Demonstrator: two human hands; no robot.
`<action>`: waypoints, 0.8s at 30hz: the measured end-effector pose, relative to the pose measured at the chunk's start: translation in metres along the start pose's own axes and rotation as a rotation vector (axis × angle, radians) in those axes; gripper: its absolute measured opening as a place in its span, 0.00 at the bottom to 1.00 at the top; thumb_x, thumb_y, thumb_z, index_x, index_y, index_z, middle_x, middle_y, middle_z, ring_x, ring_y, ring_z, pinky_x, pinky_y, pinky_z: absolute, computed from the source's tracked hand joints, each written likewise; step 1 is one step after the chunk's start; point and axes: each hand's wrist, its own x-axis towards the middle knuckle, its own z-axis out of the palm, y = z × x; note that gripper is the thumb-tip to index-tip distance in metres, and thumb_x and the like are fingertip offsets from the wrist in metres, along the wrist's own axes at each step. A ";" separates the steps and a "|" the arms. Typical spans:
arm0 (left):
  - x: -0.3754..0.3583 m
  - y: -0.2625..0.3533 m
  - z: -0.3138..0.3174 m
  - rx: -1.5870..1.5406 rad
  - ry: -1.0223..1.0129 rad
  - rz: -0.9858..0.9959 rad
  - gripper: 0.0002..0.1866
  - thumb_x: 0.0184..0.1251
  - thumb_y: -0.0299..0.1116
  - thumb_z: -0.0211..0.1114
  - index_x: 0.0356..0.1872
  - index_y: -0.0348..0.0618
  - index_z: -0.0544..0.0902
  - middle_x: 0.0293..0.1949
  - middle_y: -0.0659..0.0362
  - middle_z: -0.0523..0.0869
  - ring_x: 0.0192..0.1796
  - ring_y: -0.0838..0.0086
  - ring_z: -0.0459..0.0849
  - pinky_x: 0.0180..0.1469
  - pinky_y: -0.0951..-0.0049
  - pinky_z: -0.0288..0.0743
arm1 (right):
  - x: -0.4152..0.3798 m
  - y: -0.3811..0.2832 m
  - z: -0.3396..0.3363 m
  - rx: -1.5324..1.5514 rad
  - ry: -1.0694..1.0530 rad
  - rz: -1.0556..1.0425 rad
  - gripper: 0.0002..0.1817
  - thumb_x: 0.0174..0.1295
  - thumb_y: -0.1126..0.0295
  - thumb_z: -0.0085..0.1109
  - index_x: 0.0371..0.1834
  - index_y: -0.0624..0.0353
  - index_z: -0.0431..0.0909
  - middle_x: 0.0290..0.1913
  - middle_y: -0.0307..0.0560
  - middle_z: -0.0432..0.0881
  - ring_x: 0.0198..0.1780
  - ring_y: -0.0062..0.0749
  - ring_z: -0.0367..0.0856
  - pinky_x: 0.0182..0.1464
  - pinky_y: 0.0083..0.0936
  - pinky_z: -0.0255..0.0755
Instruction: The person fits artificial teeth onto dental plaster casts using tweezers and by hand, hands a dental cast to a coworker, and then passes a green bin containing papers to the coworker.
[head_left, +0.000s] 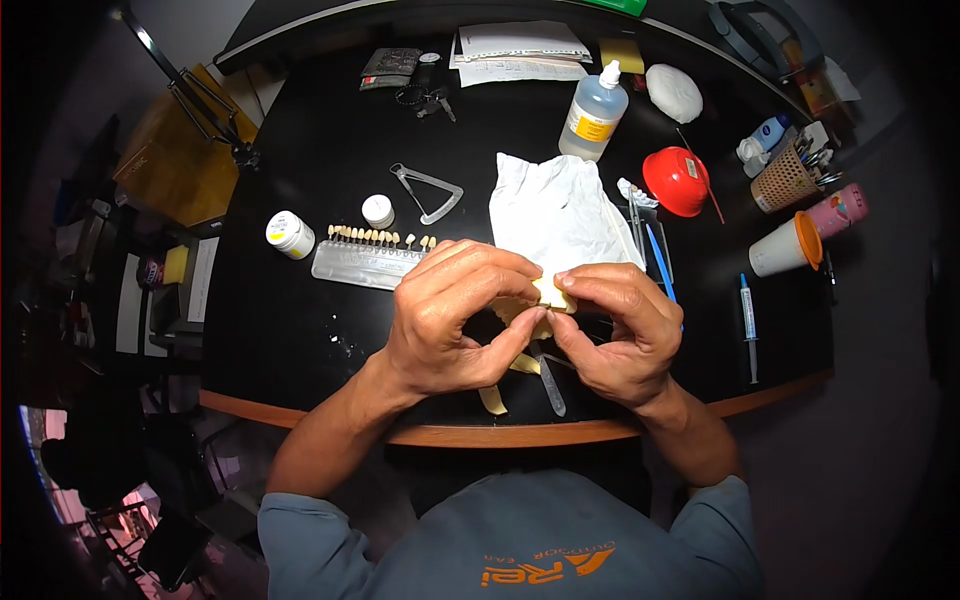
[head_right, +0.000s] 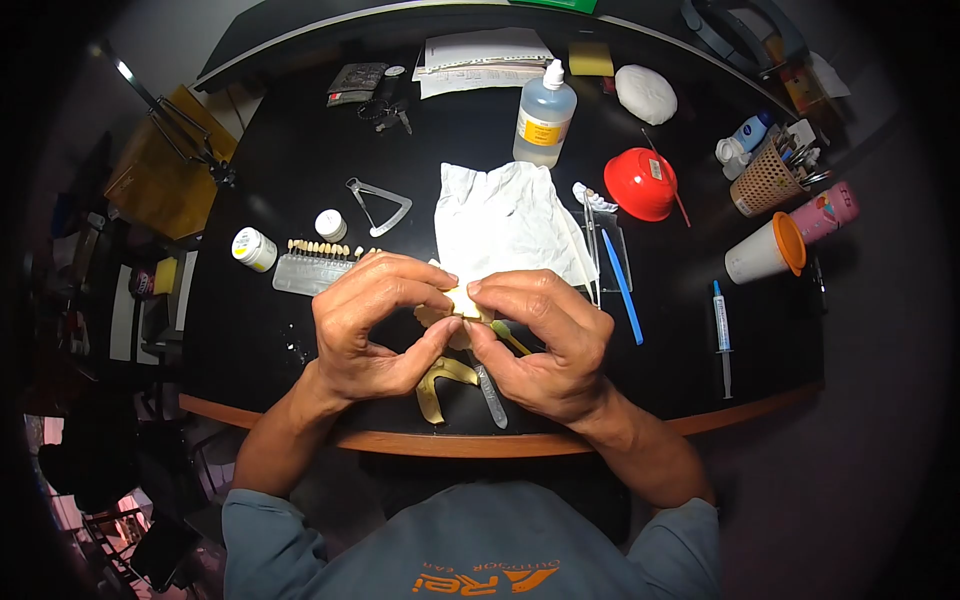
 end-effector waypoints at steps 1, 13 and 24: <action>0.000 0.000 0.000 0.004 -0.001 -0.001 0.13 0.47 0.20 0.82 0.36 0.38 0.89 0.40 0.52 0.94 0.38 0.67 0.92 0.39 0.72 0.79 | 0.000 0.000 -0.001 -0.009 -0.004 -0.010 0.19 0.53 0.84 0.77 0.49 0.66 0.87 0.45 0.55 0.91 0.45 0.38 0.93 0.46 0.27 0.88; 0.003 -0.004 -0.001 0.084 0.031 0.139 0.11 0.47 0.21 0.81 0.34 0.40 0.91 0.38 0.55 0.95 0.33 0.69 0.90 0.37 0.70 0.75 | 0.005 0.001 -0.007 -0.007 -0.035 -0.056 0.20 0.55 0.80 0.82 0.51 0.67 0.88 0.45 0.56 0.92 0.45 0.39 0.94 0.47 0.27 0.89; -0.002 -0.006 0.001 -0.070 -0.002 -0.074 0.10 0.54 0.24 0.79 0.38 0.42 0.91 0.33 0.59 0.93 0.33 0.70 0.90 0.38 0.72 0.74 | 0.001 0.002 -0.006 0.181 -0.046 0.150 0.20 0.57 0.78 0.83 0.52 0.67 0.88 0.48 0.56 0.92 0.49 0.34 0.94 0.49 0.25 0.92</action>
